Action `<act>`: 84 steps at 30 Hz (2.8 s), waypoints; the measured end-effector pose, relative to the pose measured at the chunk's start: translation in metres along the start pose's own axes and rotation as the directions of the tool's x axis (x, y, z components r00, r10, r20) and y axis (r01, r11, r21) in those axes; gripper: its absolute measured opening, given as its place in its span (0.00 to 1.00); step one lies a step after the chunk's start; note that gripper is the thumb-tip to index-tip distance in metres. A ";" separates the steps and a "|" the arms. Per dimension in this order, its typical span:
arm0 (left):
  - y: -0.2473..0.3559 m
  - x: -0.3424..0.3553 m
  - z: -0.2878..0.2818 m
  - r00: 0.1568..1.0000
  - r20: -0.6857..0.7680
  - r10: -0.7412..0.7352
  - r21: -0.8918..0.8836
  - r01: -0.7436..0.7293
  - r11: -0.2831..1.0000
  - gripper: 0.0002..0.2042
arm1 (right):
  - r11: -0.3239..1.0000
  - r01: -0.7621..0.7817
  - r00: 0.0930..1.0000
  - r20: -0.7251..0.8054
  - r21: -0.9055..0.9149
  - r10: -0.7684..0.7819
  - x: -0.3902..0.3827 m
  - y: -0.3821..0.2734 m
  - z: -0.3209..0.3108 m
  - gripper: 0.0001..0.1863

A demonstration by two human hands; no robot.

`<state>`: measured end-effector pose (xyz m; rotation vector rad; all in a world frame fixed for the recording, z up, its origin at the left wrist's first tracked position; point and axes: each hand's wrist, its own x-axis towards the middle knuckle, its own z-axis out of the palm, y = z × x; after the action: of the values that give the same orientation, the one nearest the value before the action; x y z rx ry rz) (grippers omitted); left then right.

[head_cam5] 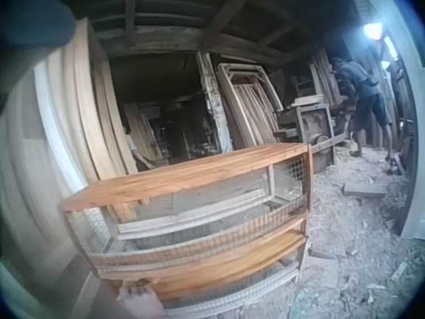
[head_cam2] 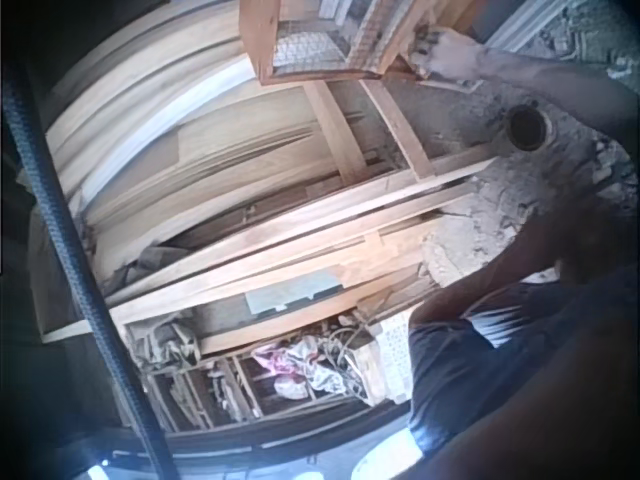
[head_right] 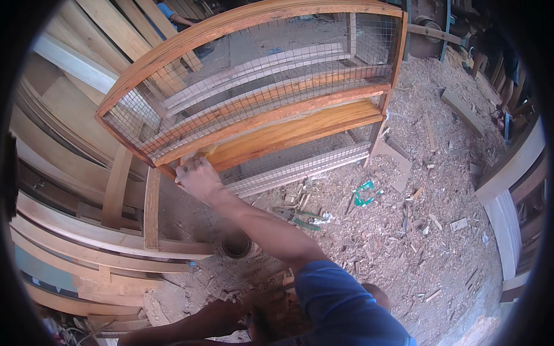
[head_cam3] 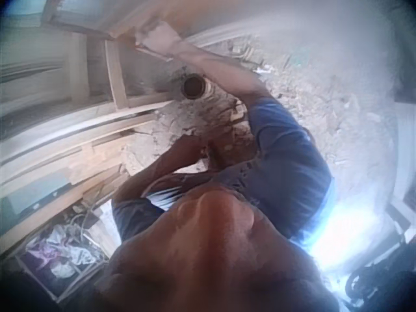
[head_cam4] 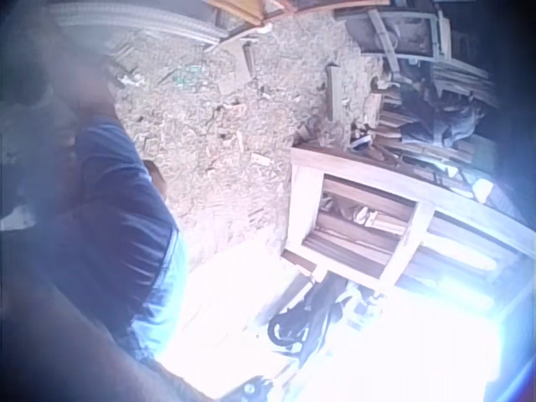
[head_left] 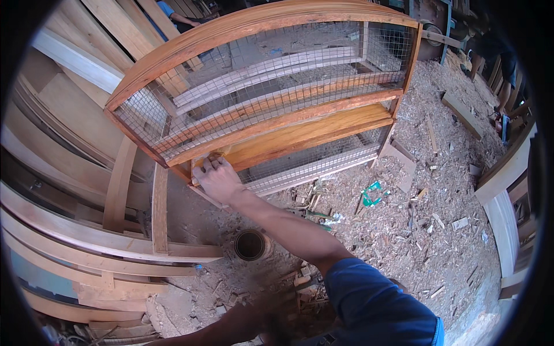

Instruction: The person applies varnish to a wooden frame with wire mesh using a brush. They repeatedly dip the brush into a can and coat the frame's edges and surfaces.

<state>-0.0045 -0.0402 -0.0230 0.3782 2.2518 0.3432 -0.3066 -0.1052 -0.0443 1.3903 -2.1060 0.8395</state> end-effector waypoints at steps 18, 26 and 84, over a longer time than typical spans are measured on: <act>0.015 -0.024 -0.037 0.959 -0.215 0.186 -0.185 -0.227 0.956 0.34 | 0.711 -0.057 0.982 -0.090 0.701 0.167 -0.019 0.063 -0.045 0.08; 0.032 -0.021 -0.028 0.736 -0.630 0.247 -0.022 -0.335 0.942 0.32 | 0.733 -0.206 0.966 0.014 0.648 0.259 0.025 0.006 0.009 0.09; 0.024 -0.025 -0.041 0.851 -0.454 0.262 0.041 -0.274 0.961 0.32 | 0.718 -0.279 0.894 -0.100 0.638 0.436 -0.014 -0.064 -0.012 0.11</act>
<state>-0.0165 -0.0326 0.0291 0.6601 2.6533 0.6658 -0.2413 -0.1065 -0.0306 1.0577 -2.0136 1.8937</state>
